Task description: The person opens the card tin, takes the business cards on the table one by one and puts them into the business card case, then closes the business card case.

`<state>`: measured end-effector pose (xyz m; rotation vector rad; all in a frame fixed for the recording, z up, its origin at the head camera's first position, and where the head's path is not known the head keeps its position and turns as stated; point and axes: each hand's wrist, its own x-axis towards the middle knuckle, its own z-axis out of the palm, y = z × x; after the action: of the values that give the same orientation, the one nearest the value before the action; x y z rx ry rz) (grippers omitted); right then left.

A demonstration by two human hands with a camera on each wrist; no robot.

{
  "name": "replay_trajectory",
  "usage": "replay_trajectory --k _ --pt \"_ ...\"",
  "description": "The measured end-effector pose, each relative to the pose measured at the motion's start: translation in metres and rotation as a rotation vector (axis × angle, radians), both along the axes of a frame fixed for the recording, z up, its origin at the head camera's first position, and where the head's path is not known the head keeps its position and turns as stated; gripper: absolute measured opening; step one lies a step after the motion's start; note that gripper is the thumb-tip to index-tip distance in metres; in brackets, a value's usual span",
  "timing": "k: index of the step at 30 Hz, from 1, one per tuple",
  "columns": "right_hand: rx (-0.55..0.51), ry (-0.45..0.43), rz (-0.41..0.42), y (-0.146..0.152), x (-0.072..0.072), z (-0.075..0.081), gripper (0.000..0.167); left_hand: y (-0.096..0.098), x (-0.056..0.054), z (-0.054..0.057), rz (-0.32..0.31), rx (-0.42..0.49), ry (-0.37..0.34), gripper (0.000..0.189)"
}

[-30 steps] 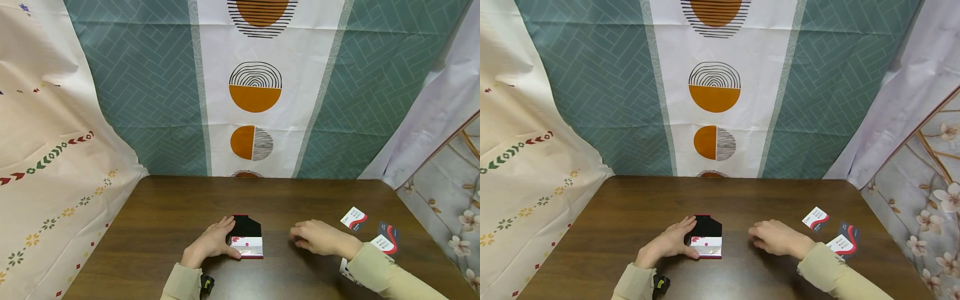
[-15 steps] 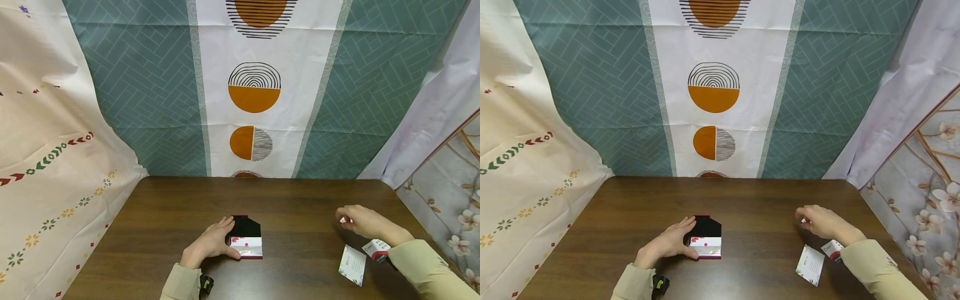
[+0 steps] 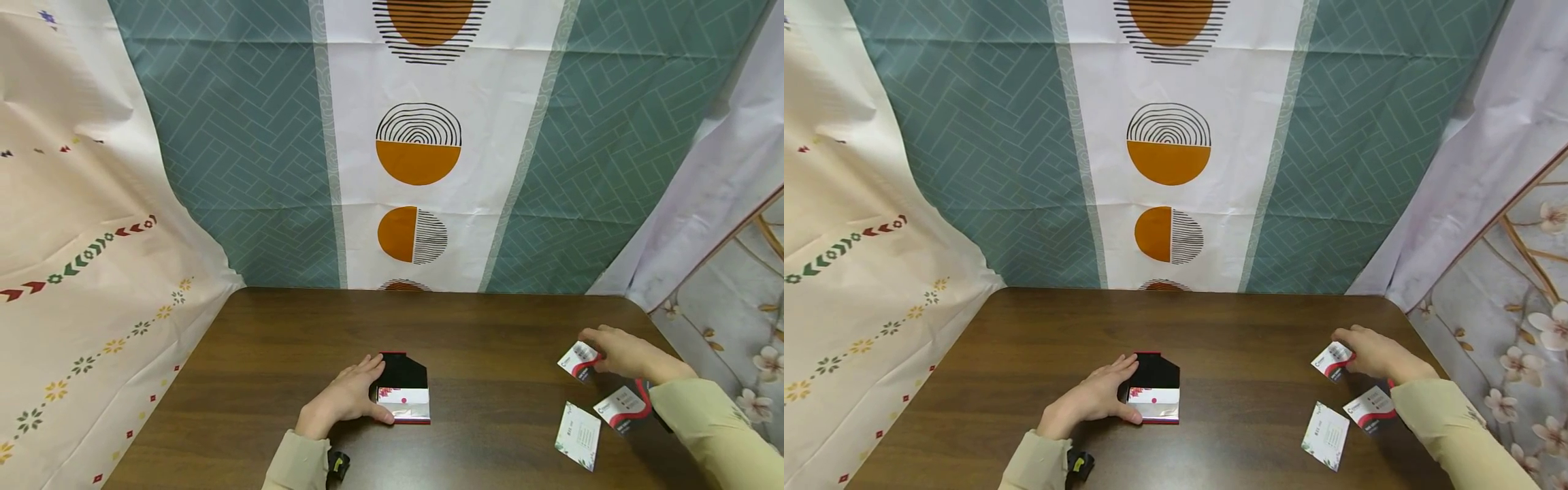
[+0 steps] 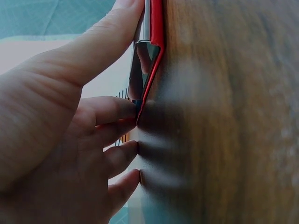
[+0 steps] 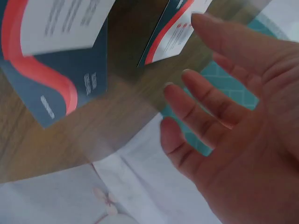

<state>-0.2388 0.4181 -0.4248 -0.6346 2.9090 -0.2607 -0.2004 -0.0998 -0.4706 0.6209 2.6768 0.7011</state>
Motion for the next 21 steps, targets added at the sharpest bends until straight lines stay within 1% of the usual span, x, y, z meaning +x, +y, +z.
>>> replay_trajectory --k 4,10,14,17,21 --pt "0.007 -0.082 -0.051 0.004 -0.007 0.003 0.075 0.000 0.000 0.000 0.003 -0.002 0.000 0.103" --pt "0.032 -0.134 -0.090 0.003 -0.017 0.004 0.083 0.001 0.000 0.001 0.003 -0.004 -0.005 0.103" --pt "0.052 -0.178 -0.126 -0.001 -0.021 0.002 0.089 0.001 0.001 0.001 0.005 -0.001 -0.009 0.104" --pt "0.043 -0.201 -0.135 -0.005 -0.021 -0.001 0.085 0.001 0.001 0.001 0.003 -0.002 -0.002 0.104" --pt "0.039 -0.200 -0.125 -0.008 -0.023 -0.003 0.067 0.000 0.000 0.001 -0.001 -0.007 0.006 0.105"
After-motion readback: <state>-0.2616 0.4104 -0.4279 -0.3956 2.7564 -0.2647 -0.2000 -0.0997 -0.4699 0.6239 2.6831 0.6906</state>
